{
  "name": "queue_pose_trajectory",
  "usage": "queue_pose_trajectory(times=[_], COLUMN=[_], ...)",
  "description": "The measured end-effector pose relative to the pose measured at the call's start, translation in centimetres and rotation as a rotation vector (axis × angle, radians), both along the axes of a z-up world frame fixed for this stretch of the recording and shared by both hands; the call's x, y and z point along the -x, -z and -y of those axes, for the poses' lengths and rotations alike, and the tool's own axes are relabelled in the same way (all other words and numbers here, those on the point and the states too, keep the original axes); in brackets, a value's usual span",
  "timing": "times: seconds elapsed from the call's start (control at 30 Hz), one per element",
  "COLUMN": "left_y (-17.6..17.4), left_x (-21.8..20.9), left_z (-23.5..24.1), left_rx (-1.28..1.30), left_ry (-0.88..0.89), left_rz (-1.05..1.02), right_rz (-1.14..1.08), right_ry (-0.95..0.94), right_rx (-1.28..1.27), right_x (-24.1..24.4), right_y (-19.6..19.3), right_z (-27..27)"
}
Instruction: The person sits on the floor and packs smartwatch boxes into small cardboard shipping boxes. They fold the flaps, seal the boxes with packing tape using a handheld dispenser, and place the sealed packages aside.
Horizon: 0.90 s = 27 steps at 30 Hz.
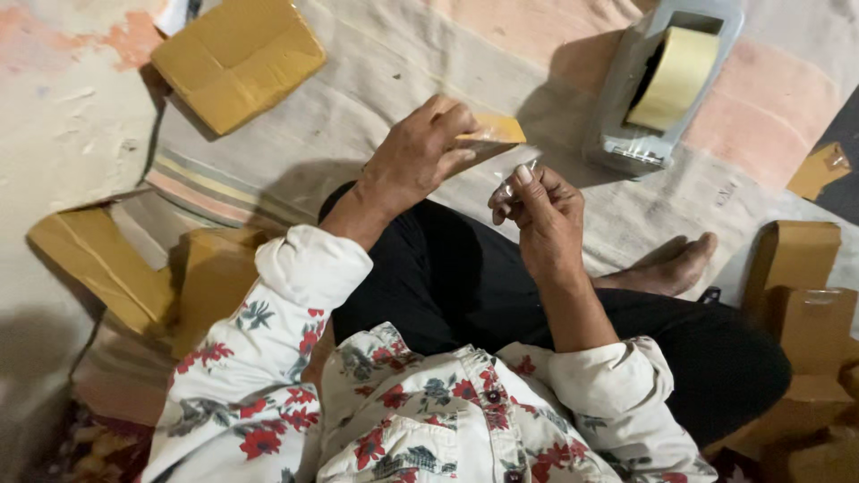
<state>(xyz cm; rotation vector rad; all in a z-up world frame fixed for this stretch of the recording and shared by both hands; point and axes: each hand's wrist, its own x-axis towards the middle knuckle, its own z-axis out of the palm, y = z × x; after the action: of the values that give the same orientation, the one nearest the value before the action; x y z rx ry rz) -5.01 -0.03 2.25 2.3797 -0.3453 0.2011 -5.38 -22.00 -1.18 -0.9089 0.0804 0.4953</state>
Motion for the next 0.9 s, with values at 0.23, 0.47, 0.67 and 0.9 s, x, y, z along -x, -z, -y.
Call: queue_pose_trajectory(times=[0.23, 0.47, 0.67, 0.9], left_y=[-0.4, 2.2, 2.0, 2.2], left_x=[-0.1, -0.7, 0.0, 0.5], left_z=[0.7, 4.7, 3.9, 4.3], left_rx=[0.118, 0.387, 0.427, 0.454], left_ry=[-0.056, -0.158, -0.170, -0.150], left_rz=[0.284, 0.213, 0.200, 0.225], right_rz=[0.168, 0.267, 0.171, 0.129], right_ry=[0.072, 0.069, 0.099, 0.001], right_rx=[-0.033, 0.067, 0.151, 0.330], right_x=[0.4, -1.0, -1.7, -2.8], right_y=[-3.6, -4.9, -3.8, -3.9], right_z=[-0.6, 1.3, 1.1, -1.1])
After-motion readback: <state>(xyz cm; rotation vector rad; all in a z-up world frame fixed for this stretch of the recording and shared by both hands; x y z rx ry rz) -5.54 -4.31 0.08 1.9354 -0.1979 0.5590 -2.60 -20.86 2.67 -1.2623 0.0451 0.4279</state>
